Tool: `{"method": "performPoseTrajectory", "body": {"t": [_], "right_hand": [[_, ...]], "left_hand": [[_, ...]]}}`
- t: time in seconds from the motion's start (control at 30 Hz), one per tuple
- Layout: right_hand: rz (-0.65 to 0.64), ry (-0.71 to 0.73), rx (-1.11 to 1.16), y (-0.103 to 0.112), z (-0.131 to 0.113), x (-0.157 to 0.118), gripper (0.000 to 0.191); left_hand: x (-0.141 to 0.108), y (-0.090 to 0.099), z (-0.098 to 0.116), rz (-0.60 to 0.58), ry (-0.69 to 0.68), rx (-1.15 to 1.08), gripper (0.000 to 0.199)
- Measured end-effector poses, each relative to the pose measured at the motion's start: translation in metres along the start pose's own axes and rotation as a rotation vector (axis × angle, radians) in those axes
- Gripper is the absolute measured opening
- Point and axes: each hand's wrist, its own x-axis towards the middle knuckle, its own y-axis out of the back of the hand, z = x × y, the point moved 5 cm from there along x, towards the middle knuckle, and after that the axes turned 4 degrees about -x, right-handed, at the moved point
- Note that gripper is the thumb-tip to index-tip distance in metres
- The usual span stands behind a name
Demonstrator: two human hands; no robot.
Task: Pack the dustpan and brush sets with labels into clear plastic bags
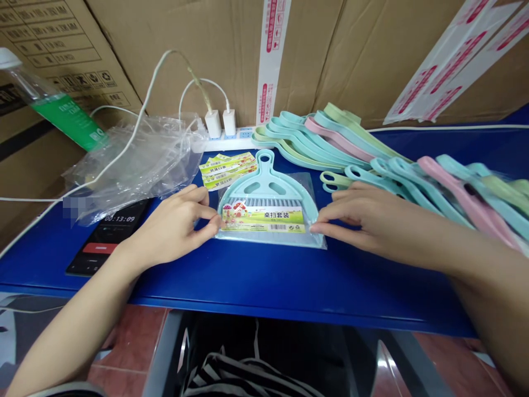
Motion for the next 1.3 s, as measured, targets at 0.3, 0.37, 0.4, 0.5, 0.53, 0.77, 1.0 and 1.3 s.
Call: {"method": "performPoseTrajectory", "body": {"t": [0.3,0.37,0.4,0.5,0.53,0.77,1.0,1.3], "right_hand": [[0.221,-0.263,0.19,0.006,0.011,0.006,0.027],[0.237,-0.317,0.207,0.001,0.018,0.006,0.032],[0.234,-0.338,0.21,-0.003,0.021,0.007,0.037],[0.202,-0.371,0.246,-0.012,0.026,0.009,0.048],[0.197,-0.373,0.276,-0.014,0.026,0.01,0.05],[0.21,-0.476,0.595,-0.017,0.03,0.009,0.057],[0.226,-0.548,0.841,-0.021,0.039,0.009,0.042],[0.232,-0.534,0.963,-0.01,0.029,0.007,0.047]], "left_hand": [[0.001,0.002,0.003,0.165,0.088,-0.027,0.03],[0.002,0.001,-0.007,0.199,0.191,-0.054,0.029],[0.002,-0.002,-0.012,0.189,0.231,-0.081,0.032],[0.006,-0.012,-0.021,0.117,0.273,-0.214,0.036],[0.008,-0.015,-0.023,0.1,0.272,-0.275,0.036],[0.014,-0.03,-0.027,0.019,0.455,-0.851,0.054],[0.013,-0.031,-0.018,-0.1,0.441,-1.034,0.068],[0.01,-0.025,-0.019,0.1,0.487,-1.04,0.058]]}}
